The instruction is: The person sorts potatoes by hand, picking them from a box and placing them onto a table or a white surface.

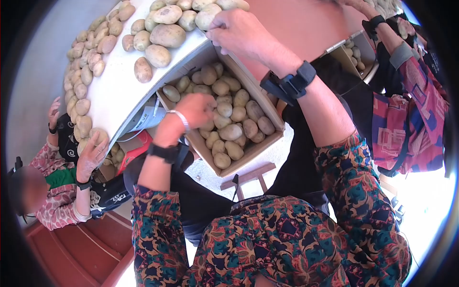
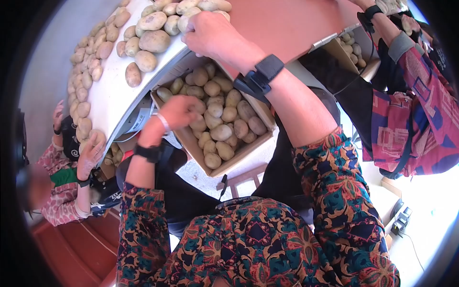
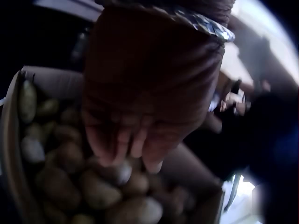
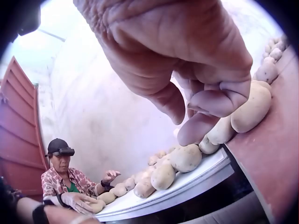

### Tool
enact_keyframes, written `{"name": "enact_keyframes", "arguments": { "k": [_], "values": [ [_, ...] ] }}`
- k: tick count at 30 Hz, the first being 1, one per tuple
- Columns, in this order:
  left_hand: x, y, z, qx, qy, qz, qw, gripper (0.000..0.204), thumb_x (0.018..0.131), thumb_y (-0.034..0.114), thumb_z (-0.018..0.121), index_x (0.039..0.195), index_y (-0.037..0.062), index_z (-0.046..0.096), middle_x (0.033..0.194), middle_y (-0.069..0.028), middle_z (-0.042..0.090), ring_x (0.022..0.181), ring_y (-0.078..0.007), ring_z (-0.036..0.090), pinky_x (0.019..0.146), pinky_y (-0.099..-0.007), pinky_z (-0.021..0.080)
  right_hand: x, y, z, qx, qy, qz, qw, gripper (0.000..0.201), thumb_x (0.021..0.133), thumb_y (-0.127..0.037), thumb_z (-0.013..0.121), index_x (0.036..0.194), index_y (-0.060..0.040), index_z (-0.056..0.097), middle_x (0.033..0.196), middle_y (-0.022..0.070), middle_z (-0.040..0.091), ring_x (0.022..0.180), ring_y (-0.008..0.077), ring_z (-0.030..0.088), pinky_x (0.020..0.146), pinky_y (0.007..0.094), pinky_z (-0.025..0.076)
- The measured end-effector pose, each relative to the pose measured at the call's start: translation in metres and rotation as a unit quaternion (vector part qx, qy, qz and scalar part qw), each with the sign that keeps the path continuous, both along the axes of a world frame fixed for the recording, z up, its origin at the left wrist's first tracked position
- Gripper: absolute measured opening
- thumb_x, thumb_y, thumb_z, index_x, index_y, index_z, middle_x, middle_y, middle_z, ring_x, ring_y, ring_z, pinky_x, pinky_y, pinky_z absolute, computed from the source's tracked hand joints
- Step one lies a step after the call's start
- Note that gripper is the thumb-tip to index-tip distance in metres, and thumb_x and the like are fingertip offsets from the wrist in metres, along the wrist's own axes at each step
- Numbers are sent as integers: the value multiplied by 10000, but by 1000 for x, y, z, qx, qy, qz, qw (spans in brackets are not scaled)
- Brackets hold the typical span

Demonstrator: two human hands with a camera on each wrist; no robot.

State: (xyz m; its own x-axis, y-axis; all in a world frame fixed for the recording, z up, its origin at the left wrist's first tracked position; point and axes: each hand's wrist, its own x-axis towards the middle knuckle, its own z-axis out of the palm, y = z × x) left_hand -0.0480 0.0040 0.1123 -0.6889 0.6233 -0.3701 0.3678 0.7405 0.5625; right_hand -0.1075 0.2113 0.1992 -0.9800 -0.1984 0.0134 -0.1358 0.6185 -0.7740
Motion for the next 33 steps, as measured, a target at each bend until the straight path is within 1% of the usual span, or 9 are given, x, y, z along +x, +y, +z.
{"name": "enact_keyframes", "arguments": {
  "k": [3,6,10,17,20,25,27,30,33],
  "values": [
    [35,10,-80,-43,-11,-76,996,328,749,133,684,1041,-5,625,976,-212,664,941,-378,636,849,-418,510,1,2,6,-26,20,-15,999,203,804,-183,602,812,-7,703,690,150,678,672,257,691,710,382,547],
    [68,36,-96,-105,12,-79,991,386,738,149,688,1078,6,575,1090,-222,601,1043,-381,588,898,-435,477,-1,3,8,-13,32,13,999,263,856,-83,587,1086,43,565,888,182,647,872,315,635,759,381,507],
    [96,53,-117,-102,113,-99,983,421,730,173,698,1089,19,539,1141,-215,557,1085,-394,554,908,-452,465,-9,1,-8,25,60,-33,997,192,772,-147,586,858,-40,720,844,193,690,839,340,677,771,420,539],
    [76,47,-91,-42,94,155,983,472,733,255,709,1129,35,578,1019,-206,623,982,-410,595,871,-434,499,-8,7,-3,22,103,-40,994,215,835,-192,624,892,6,686,757,160,681,695,270,684,669,365,536],
    [45,31,-66,166,28,343,924,449,794,371,733,1022,-1,631,765,-130,667,700,-300,653,675,-346,528,-11,7,-8,33,67,-21,997,226,828,-203,639,917,-1,689,774,166,685,723,283,683,682,374,536],
    [9,20,13,408,-119,451,785,371,943,385,603,994,19,628,821,-39,646,722,-76,603,581,-209,483,-5,10,5,123,-104,125,979,306,827,-258,678,987,2,680,807,176,687,783,296,677,717,384,532],
    [4,23,17,470,-125,469,738,305,909,261,672,1054,10,579,948,-68,641,819,-114,615,677,-235,519,0,12,-1,155,-81,181,968,350,823,-288,698,990,17,666,838,178,685,833,296,669,752,382,525],
    [-6,36,22,534,104,427,722,470,764,-34,750,1143,9,477,1114,-97,582,1049,-187,573,920,-322,492,3,12,3,159,-68,160,972,366,806,-275,706,993,36,652,831,189,668,831,315,651,752,397,514],
    [-27,44,19,407,358,390,744,499,730,-12,784,1137,21,497,1115,-95,568,1055,-205,567,920,-343,489,1,12,1,167,-54,153,973,361,799,-257,705,997,39,644,811,194,657,806,331,643,730,409,512]
  ]
}}
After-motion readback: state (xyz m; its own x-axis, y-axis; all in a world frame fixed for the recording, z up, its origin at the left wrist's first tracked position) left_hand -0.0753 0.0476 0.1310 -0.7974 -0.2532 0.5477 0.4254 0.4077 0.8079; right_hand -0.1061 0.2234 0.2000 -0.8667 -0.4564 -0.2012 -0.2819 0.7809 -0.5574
